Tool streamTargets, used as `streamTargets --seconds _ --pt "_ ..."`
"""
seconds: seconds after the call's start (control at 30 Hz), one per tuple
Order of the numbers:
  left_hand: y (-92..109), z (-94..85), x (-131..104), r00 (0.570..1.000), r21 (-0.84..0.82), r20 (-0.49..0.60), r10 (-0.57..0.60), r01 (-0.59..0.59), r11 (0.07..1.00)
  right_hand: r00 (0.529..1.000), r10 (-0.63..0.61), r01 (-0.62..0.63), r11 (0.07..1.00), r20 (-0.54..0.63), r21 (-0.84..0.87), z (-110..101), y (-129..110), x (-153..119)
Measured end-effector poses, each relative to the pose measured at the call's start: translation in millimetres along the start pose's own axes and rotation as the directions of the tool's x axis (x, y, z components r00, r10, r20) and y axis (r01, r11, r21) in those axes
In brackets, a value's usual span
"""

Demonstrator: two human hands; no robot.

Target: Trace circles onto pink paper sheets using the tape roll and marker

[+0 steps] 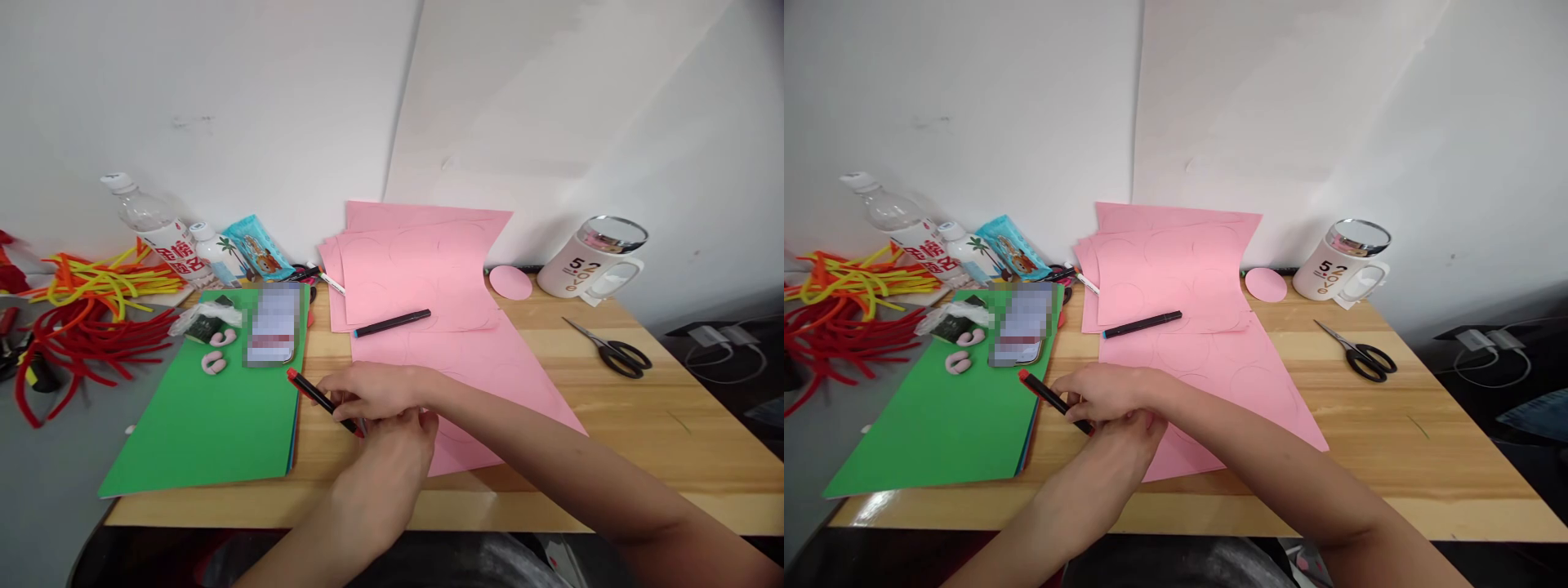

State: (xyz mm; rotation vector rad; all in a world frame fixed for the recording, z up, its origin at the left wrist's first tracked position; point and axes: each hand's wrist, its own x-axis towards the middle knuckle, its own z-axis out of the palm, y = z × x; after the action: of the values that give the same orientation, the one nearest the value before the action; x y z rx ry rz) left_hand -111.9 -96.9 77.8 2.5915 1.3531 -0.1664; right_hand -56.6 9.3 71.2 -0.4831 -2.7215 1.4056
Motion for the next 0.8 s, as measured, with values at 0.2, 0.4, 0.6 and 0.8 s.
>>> streamTargets --seconds 0.2,0.4,0.6,0.8 --pt "4.0 -15.3 6.6 0.985 0.246 0.164 -0.053 0.011 0.969 0.986 0.106 -0.112 0.993 -0.129 -0.042 -2.6 4.1 2.5" --pt "-0.3 -3.8 6.9 1.000 0.173 0.008 -0.028 0.026 0.985 0.912 0.159 -0.160 0.987 -0.378 0.028 -9.6 29.9 -3.5" --pt "-7.7 9.1 6.0 0.998 0.002 -0.060 0.009 -0.008 1.000 0.787 0.246 -0.253 0.965 -0.565 0.068 -15.0 52.5 -23.7" --pt "-16.1 19.4 8.2 0.988 -0.145 -0.151 0.026 -0.048 0.988 0.739 0.326 -0.348 0.934 -0.590 0.080 -25.4 50.9 -48.6"
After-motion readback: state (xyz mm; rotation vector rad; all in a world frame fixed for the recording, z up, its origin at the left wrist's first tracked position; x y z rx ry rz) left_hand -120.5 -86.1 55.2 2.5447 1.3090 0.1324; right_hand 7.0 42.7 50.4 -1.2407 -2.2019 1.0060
